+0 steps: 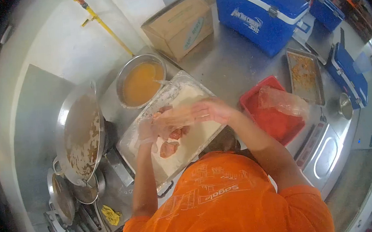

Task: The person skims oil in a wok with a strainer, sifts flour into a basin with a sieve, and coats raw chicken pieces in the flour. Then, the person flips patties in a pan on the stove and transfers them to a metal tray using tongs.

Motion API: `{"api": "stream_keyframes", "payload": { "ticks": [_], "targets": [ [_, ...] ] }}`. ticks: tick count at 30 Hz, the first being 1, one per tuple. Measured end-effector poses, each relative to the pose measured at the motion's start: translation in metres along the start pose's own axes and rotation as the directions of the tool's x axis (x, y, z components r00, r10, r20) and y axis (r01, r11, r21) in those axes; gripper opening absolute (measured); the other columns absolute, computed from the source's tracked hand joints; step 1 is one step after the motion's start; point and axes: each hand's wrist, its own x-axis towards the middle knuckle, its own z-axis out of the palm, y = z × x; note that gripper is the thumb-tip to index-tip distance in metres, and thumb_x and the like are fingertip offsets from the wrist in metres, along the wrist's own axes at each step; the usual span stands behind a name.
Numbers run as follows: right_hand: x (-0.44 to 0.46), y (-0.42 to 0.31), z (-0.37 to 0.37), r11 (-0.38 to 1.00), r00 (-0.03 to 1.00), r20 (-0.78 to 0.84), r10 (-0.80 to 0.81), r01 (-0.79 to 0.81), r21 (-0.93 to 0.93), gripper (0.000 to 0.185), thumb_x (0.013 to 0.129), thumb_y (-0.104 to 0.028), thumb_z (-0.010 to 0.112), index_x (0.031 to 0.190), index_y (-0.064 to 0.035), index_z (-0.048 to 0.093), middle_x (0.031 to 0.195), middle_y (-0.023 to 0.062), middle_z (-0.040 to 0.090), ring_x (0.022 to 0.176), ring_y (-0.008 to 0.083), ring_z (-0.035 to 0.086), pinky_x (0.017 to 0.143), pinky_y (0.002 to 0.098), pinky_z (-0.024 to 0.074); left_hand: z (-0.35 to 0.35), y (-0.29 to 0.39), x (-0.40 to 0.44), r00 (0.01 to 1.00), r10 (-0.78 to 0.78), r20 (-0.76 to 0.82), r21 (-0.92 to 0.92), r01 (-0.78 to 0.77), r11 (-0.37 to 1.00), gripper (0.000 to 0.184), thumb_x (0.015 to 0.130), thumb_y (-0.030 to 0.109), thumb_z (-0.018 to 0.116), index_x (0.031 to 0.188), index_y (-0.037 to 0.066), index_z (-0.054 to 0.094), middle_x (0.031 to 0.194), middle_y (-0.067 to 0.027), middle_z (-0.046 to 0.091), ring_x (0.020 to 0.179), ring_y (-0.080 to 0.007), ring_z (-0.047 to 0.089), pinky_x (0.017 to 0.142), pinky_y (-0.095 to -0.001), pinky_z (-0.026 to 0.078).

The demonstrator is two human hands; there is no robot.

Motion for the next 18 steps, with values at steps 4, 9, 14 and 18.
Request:
{"api": "stream_keyframes", "payload": {
  "ticks": [4, 9, 14, 18],
  "targets": [
    [0.004, 0.010, -0.018, 0.840, 0.988, -0.134, -0.078, -0.007, -0.543, 0.035, 0.084, -0.019, 0.071, 0.113, -0.0018, 0.063, 0.119, 0.0146, 0.059, 0.107, 0.0277, 0.059, 0.097, 0.0343, 0.0441, -0.013, 0.022, -0.002, 1.000, 0.016, 0.013, -0.198, -0.013, 0.980, 0.028, 0.082, 0.030, 0.065, 0.089, 0.003, 0.067, 0.065, -0.0169, 0.063, 0.064, -0.0322, 0.063, 0.059, -0.0433, 0.048],
    [-0.005, 0.011, -0.045, -0.100, 0.619, 0.053, -0.784, -0.042, -0.994, 0.021, 0.082, -0.020, 0.071, 0.093, -0.0023, 0.071, 0.095, 0.0073, 0.067, 0.085, 0.0203, 0.063, 0.076, 0.0309, 0.0499, -0.040, 0.064, 0.005, 0.914, 0.015, 0.405, -0.823, 0.357, 0.442, 0.022, 0.089, 0.026, 0.062, 0.095, 0.004, 0.064, 0.077, -0.0040, 0.063, 0.070, -0.0140, 0.059, 0.061, -0.0311, 0.048],
    [-0.055, -0.055, -0.084, 0.759, 0.644, -0.533, -0.549, 0.117, -0.640, 0.029, 0.082, -0.023, 0.072, 0.096, 0.0013, 0.069, 0.102, 0.0108, 0.066, 0.091, 0.0204, 0.061, 0.082, 0.0314, 0.0484, -0.035, 0.046, 0.004, 0.889, 0.248, 0.384, -0.916, 0.334, 0.222, 0.050, 0.096, 0.042, 0.049, 0.136, 0.014, 0.043, 0.124, -0.0091, 0.054, 0.105, -0.0254, 0.056, 0.084, -0.0443, 0.051],
    [-0.057, -0.039, -0.188, 0.579, 0.268, -0.568, -0.778, -0.044, -0.814, 0.034, 0.085, -0.025, 0.068, 0.104, 0.0032, 0.067, 0.098, 0.0134, 0.070, 0.091, 0.0235, 0.064, 0.082, 0.0339, 0.0485, -0.054, 0.071, -0.017, 0.874, 0.423, 0.239, -0.779, 0.433, -0.454, 0.065, 0.096, 0.057, 0.039, 0.149, 0.024, 0.022, 0.142, -0.0128, 0.038, 0.129, -0.0383, 0.040, 0.100, -0.0622, 0.037]
  ]
}}
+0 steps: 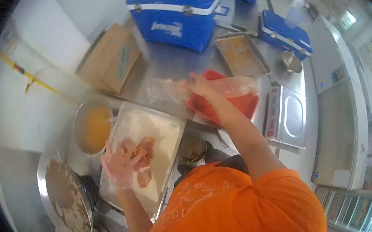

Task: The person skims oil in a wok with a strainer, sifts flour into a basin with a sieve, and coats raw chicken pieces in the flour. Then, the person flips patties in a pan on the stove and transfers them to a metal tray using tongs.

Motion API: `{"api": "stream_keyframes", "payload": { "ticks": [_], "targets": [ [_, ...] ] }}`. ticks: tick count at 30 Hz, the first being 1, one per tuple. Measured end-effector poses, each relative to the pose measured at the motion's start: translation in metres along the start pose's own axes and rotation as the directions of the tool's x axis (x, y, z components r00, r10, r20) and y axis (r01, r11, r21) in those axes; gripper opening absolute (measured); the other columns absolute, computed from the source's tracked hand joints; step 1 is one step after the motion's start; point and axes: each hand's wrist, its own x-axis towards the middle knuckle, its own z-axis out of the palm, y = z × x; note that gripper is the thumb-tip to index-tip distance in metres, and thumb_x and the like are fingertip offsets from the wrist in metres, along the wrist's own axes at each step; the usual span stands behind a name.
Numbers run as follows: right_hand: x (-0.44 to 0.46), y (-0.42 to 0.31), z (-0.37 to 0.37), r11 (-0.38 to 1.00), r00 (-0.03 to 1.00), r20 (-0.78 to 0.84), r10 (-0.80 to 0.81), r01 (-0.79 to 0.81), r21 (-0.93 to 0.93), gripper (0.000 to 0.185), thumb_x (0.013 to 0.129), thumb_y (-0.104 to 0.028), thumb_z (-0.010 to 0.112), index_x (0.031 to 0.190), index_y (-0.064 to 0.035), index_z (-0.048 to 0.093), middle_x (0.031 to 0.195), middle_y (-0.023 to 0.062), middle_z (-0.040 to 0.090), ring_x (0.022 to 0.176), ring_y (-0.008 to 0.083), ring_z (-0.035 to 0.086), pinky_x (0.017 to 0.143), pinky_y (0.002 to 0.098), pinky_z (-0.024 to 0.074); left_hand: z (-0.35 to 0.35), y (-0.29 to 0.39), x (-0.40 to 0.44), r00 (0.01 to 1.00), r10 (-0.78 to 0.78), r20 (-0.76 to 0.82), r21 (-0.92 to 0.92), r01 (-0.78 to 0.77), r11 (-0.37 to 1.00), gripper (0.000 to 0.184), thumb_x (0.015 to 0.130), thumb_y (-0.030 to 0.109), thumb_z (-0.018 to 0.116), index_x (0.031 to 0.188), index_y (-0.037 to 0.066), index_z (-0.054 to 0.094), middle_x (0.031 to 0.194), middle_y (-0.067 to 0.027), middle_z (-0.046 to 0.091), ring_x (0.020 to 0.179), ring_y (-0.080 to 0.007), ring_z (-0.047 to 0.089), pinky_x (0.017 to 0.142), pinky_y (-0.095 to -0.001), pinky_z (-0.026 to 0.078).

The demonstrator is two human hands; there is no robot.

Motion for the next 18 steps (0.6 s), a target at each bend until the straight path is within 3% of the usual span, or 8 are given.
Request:
{"api": "stream_keyframes", "payload": {
  "ticks": [2, 5, 6, 8, 10, 13, 16, 18],
  "targets": [
    [-0.007, -0.006, -0.045, 0.996, 0.962, -0.273, 0.009, -0.034, -0.087, 0.034, 0.085, -0.026, 0.066, 0.105, 0.0015, 0.066, 0.095, 0.0140, 0.070, 0.090, 0.0250, 0.065, 0.082, 0.0351, 0.0485, 0.007, -0.006, -0.002, 0.999, 0.026, -0.034, -0.076, -0.028, 0.997, 0.065, 0.096, 0.059, 0.037, 0.151, 0.029, 0.019, 0.145, -0.0131, 0.035, 0.132, -0.0406, 0.036, 0.103, -0.0669, 0.032],
    [0.015, 0.083, -0.155, 0.964, 0.610, -0.791, 0.042, -0.232, -0.128, 0.034, 0.086, -0.027, 0.062, 0.104, 0.0014, 0.066, 0.098, 0.0184, 0.070, 0.093, 0.0278, 0.066, 0.080, 0.0396, 0.0498, -0.011, -0.021, -0.016, 0.988, 0.099, -0.116, -0.107, -0.111, 0.988, 0.059, 0.097, 0.055, 0.037, 0.147, 0.024, 0.033, 0.145, -0.0127, 0.042, 0.131, -0.0371, 0.041, 0.104, -0.0642, 0.032],
    [0.011, 0.104, -0.192, 0.952, 0.568, -0.805, 0.169, -0.306, -0.016, 0.032, 0.087, -0.030, 0.059, 0.098, 0.0003, 0.067, 0.093, 0.0195, 0.069, 0.087, 0.0281, 0.066, 0.075, 0.0398, 0.0508, -0.012, -0.025, -0.024, 0.965, 0.116, -0.236, -0.153, -0.155, 0.976, 0.058, 0.097, 0.055, 0.039, 0.145, 0.022, 0.037, 0.145, -0.0133, 0.042, 0.131, -0.0359, 0.042, 0.104, -0.0617, 0.034],
    [0.013, 0.150, -0.239, 0.881, 0.612, -0.654, 0.444, -0.433, 0.193, 0.033, 0.086, -0.033, 0.060, 0.100, -0.0031, 0.066, 0.093, 0.0206, 0.068, 0.085, 0.0299, 0.066, 0.073, 0.0437, 0.0512, -0.005, -0.039, -0.030, 0.880, 0.133, -0.455, -0.233, -0.262, 0.937, 0.058, 0.096, 0.055, 0.042, 0.140, 0.018, 0.045, 0.146, -0.0146, 0.041, 0.130, -0.0334, 0.043, 0.103, -0.0567, 0.038],
    [0.040, 0.234, -0.250, 0.608, 0.740, -0.278, 0.612, -0.216, 0.764, 0.036, 0.087, -0.034, 0.059, 0.109, -0.0063, 0.063, 0.098, 0.0202, 0.067, 0.088, 0.0328, 0.065, 0.074, 0.0494, 0.0521, 0.000, -0.052, -0.039, 0.816, 0.169, -0.553, -0.169, -0.308, 0.936, 0.058, 0.093, 0.056, 0.047, 0.132, 0.014, 0.053, 0.147, -0.0171, 0.041, 0.127, -0.0308, 0.046, 0.102, -0.0509, 0.041],
    [0.071, 0.300, -0.240, 0.451, 0.790, -0.015, 0.612, -0.334, 0.828, 0.030, 0.093, -0.020, 0.056, 0.118, -0.0050, 0.058, 0.102, 0.0161, 0.065, 0.088, 0.0302, 0.066, 0.074, 0.0479, 0.0555, 0.002, -0.072, -0.053, 0.785, 0.236, -0.572, -0.113, -0.361, 0.926, 0.059, 0.089, 0.058, 0.053, 0.131, 0.017, 0.054, 0.148, -0.0171, 0.039, 0.128, -0.0318, 0.044, 0.102, -0.0531, 0.039],
    [0.079, 0.343, -0.232, 0.629, 0.802, -0.181, 0.569, -0.284, 0.724, 0.029, 0.093, -0.016, 0.055, 0.118, -0.0012, 0.055, 0.102, 0.0164, 0.065, 0.087, 0.0300, 0.066, 0.069, 0.0452, 0.0576, 0.011, -0.082, -0.063, 0.740, 0.219, -0.636, -0.110, -0.367, 0.924, 0.063, 0.084, 0.061, 0.057, 0.136, 0.026, 0.049, 0.152, -0.0183, 0.030, 0.131, -0.0428, 0.035, 0.104, -0.0620, 0.033],
    [0.062, 0.270, -0.245, 0.585, 0.767, -0.253, 0.589, -0.189, 0.789, 0.028, 0.093, -0.013, 0.054, 0.116, 0.0020, 0.053, 0.101, 0.0165, 0.065, 0.084, 0.0295, 0.067, 0.063, 0.0424, 0.0587, 0.025, -0.087, -0.070, 0.665, 0.208, -0.717, -0.095, -0.389, 0.916, 0.067, 0.081, 0.063, 0.059, 0.139, 0.031, 0.045, 0.153, -0.0202, 0.025, 0.132, -0.0492, 0.030, 0.105, -0.0668, 0.028]
  ]
}}
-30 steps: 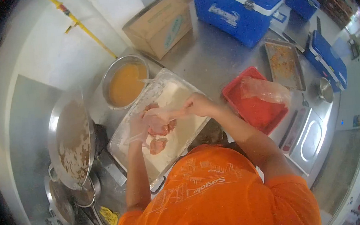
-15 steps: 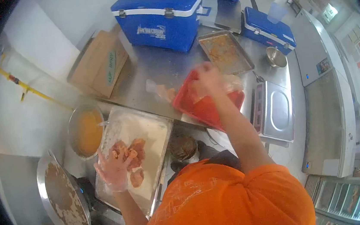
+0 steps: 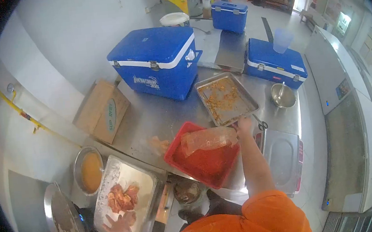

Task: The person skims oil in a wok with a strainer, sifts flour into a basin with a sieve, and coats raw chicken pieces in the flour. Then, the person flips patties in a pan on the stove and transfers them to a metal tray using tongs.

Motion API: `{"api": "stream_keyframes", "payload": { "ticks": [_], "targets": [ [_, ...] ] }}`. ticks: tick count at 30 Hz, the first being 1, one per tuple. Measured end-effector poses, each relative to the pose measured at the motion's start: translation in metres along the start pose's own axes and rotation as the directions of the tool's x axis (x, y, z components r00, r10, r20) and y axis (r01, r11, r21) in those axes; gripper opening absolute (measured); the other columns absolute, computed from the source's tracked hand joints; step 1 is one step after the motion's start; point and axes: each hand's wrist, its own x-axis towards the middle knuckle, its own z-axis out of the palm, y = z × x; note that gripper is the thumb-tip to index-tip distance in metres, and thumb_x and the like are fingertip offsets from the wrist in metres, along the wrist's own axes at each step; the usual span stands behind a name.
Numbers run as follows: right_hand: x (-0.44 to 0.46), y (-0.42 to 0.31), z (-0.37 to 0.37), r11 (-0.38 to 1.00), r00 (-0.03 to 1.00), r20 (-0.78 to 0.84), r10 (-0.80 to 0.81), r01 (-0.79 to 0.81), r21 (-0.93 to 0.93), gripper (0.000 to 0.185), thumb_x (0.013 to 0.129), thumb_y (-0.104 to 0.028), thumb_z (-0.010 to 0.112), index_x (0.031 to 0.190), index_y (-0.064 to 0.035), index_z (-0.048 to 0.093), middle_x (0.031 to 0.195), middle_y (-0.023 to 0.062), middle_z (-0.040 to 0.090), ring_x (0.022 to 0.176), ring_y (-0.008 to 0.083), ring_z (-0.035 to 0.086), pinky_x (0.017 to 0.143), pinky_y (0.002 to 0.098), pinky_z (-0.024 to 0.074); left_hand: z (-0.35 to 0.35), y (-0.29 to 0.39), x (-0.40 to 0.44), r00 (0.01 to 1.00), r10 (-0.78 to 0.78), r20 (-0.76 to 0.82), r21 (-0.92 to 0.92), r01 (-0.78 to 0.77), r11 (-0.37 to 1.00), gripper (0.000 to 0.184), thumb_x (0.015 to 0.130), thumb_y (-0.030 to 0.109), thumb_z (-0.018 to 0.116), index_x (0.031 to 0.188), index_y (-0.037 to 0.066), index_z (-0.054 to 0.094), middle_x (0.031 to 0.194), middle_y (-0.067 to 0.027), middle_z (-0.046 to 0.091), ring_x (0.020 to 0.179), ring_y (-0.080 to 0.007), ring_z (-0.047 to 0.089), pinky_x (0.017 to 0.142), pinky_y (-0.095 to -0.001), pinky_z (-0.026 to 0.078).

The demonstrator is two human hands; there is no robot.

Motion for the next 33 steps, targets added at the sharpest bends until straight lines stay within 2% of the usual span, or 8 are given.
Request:
{"api": "stream_keyframes", "payload": {
  "ticks": [2, 6, 16, 19, 22, 24, 29, 33],
  "targets": [
    [-0.034, -0.038, 0.008, 0.997, 0.998, 0.001, -0.070, 0.070, 0.022, 0.028, 0.092, -0.011, 0.052, 0.115, 0.0045, 0.052, 0.099, 0.0165, 0.065, 0.080, 0.0288, 0.067, 0.059, 0.0403, 0.0592, 0.016, -0.009, -0.002, 0.982, 0.061, -0.181, -0.050, -0.071, 0.996, 0.072, 0.079, 0.066, 0.060, 0.141, 0.036, 0.040, 0.153, -0.0225, 0.021, 0.132, -0.0547, 0.025, 0.105, -0.0706, 0.022],
    [-0.062, -0.080, -0.012, 0.981, 0.980, 0.077, -0.183, 0.186, -0.047, 0.024, 0.091, -0.010, 0.051, 0.109, 0.0054, 0.053, 0.094, 0.0152, 0.065, 0.072, 0.0255, 0.066, 0.054, 0.0372, 0.0585, -0.019, -0.018, -0.004, 0.967, 0.188, 0.171, -0.287, -0.134, 0.949, 0.087, 0.077, 0.067, 0.060, 0.147, 0.026, 0.031, 0.153, -0.0236, 0.021, 0.138, -0.0440, 0.026, 0.108, -0.0677, 0.019],
    [-0.282, -0.141, -0.019, 0.926, 0.892, 0.358, -0.278, 0.347, -0.146, 0.012, 0.088, -0.016, 0.061, 0.091, -0.0047, 0.063, 0.081, 0.0055, 0.065, 0.064, 0.0145, 0.061, 0.053, 0.0289, 0.0521, -0.146, 0.027, -0.220, 0.918, 0.381, 0.106, -0.385, -0.316, 0.867, 0.060, 0.085, 0.055, 0.060, 0.123, 0.009, 0.059, 0.125, -0.0174, 0.059, 0.107, -0.0298, 0.060, 0.091, -0.0490, 0.046],
    [-0.420, -0.128, 0.008, 0.983, 0.702, 0.690, -0.176, 0.164, 0.084, 0.012, 0.089, -0.015, 0.062, 0.093, -0.0041, 0.063, 0.087, 0.0067, 0.065, 0.076, 0.0169, 0.063, 0.064, 0.0324, 0.0542, -0.237, 0.060, -0.316, 0.887, 0.457, 0.074, -0.288, -0.419, 0.861, 0.051, 0.088, 0.051, 0.060, 0.118, 0.010, 0.061, 0.118, -0.0149, 0.062, 0.102, -0.0280, 0.061, 0.087, -0.0465, 0.048],
    [-0.554, -0.092, 0.015, 0.988, 0.506, 0.861, -0.056, 0.150, -0.025, 0.021, 0.090, -0.013, 0.060, 0.108, -0.0021, 0.058, 0.107, 0.0105, 0.061, 0.098, 0.0216, 0.060, 0.084, 0.0387, 0.0507, -0.300, 0.077, -0.428, 0.851, 0.483, -0.205, -0.265, -0.523, 0.810, 0.045, 0.089, 0.049, 0.059, 0.112, 0.010, 0.061, 0.112, -0.0124, 0.063, 0.099, -0.0260, 0.062, 0.083, -0.0442, 0.050],
    [-0.663, -0.073, 0.015, 0.990, 0.324, 0.937, 0.133, -0.093, -0.109, 0.031, 0.090, -0.012, 0.058, 0.119, -0.0015, 0.054, 0.117, 0.0125, 0.057, 0.109, 0.0240, 0.057, 0.092, 0.0402, 0.0480, -0.366, 0.086, -0.498, 0.803, 0.505, -0.316, -0.215, -0.579, 0.787, 0.047, 0.089, 0.049, 0.058, 0.113, 0.009, 0.058, 0.111, -0.0132, 0.062, 0.096, -0.0252, 0.061, 0.081, -0.0421, 0.050],
    [-0.883, 0.002, -0.006, 0.934, -0.172, 0.936, 0.308, -0.134, -0.332, 0.031, 0.090, -0.010, 0.057, 0.119, -0.0015, 0.051, 0.113, 0.0105, 0.059, 0.104, 0.0213, 0.059, 0.088, 0.0355, 0.0488, -0.491, 0.106, -0.647, 0.638, 0.541, -0.548, -0.222, -0.735, 0.641, 0.041, 0.089, 0.046, 0.059, 0.110, 0.011, 0.058, 0.109, -0.0106, 0.062, 0.097, -0.0225, 0.061, 0.081, -0.0419, 0.050],
    [-1.024, 0.028, -0.053, 0.886, -0.416, 0.842, 0.344, -0.152, -0.437, 0.024, 0.090, -0.006, 0.057, 0.113, 0.0012, 0.054, 0.103, 0.0095, 0.063, 0.091, 0.0179, 0.064, 0.084, 0.0313, 0.0523, -0.545, 0.116, -0.677, 0.522, 0.565, -0.638, -0.237, -0.832, 0.501, 0.038, 0.089, 0.045, 0.058, 0.109, 0.013, 0.057, 0.109, -0.0085, 0.062, 0.095, -0.0216, 0.062, 0.080, -0.0413, 0.050]
  ]
}}
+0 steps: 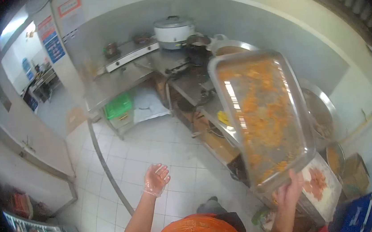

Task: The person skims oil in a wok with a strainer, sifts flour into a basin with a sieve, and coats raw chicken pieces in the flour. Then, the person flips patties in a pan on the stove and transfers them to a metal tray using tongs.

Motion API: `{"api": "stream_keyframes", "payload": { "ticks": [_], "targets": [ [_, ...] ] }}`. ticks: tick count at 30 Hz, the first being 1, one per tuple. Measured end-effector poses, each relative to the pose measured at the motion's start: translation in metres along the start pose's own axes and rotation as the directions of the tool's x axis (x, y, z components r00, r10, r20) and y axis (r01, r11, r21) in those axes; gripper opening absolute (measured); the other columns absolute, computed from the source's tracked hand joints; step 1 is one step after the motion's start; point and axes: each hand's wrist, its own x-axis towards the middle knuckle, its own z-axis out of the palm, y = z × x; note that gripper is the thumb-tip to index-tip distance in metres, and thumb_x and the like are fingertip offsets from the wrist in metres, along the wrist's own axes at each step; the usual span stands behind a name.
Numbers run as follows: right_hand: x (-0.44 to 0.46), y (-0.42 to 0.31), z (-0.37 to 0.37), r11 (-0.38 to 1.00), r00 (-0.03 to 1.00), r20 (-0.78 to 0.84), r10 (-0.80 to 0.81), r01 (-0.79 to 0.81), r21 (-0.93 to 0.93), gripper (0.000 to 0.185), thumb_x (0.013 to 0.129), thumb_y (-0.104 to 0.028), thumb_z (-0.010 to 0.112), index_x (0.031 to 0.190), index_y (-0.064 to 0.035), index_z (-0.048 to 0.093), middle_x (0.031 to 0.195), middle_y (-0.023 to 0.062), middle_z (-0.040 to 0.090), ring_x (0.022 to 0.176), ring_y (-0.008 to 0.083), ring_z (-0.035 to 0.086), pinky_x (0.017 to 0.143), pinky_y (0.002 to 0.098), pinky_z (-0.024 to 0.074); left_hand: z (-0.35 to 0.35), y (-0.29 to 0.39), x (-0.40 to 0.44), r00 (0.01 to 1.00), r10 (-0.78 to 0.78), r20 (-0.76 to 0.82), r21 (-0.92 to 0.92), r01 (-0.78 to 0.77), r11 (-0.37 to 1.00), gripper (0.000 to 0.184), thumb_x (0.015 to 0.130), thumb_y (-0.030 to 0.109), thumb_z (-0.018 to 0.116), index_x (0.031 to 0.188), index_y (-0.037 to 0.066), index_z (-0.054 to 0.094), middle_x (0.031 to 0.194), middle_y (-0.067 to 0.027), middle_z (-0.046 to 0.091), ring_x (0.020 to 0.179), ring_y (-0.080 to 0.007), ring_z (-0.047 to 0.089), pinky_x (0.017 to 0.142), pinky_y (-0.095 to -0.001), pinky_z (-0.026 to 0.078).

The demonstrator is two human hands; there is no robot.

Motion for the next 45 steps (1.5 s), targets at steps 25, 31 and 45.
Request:
{"api": "stream_keyframes", "payload": {
  "ticks": [25, 31, 45],
  "targets": [
    [0.244, 0.849, 0.695, 0.643, 0.436, 0.480, 0.761, -0.601, -0.474, 0.018, 0.091, -0.009, 0.055, 0.103, 0.0033, 0.051, 0.095, 0.0172, 0.062, 0.077, 0.0277, 0.066, 0.073, 0.0466, 0.0600, -0.334, 0.126, 0.035, 0.423, -0.216, -0.880, -0.319, -0.189, 0.929, 0.031, 0.088, 0.039, 0.060, 0.108, 0.017, 0.055, 0.084, -0.0070, 0.057, 0.065, -0.0223, 0.055, 0.055, -0.0398, 0.042],
    [0.264, 0.921, 0.770, 0.557, 0.408, 0.379, 0.830, -0.616, -0.557, 0.028, 0.089, -0.013, 0.062, 0.107, 0.0055, 0.052, 0.091, 0.0133, 0.057, 0.081, 0.0278, 0.062, 0.066, 0.0479, 0.0600, -0.359, 0.244, 0.174, 0.477, -0.167, -0.863, -0.194, -0.008, 0.981, 0.035, 0.088, 0.039, 0.058, 0.112, 0.014, 0.052, 0.098, -0.0107, 0.062, 0.077, -0.0284, 0.059, 0.065, -0.0471, 0.046],
    [0.591, 0.891, 0.833, -0.088, 0.721, 0.407, 0.560, 0.540, -0.837, 0.102, 0.067, -0.046, 0.081, 0.141, 0.0041, 0.032, 0.141, 0.0305, 0.037, 0.127, 0.0429, 0.043, 0.103, 0.0472, 0.0397, -0.261, 0.546, 0.343, 0.452, 0.018, -0.892, 0.033, 0.025, 0.999, 0.014, 0.086, 0.024, 0.056, 0.081, 0.012, 0.050, 0.063, -0.0023, 0.048, 0.049, -0.0168, 0.049, 0.040, -0.0303, 0.034]
  ]
}}
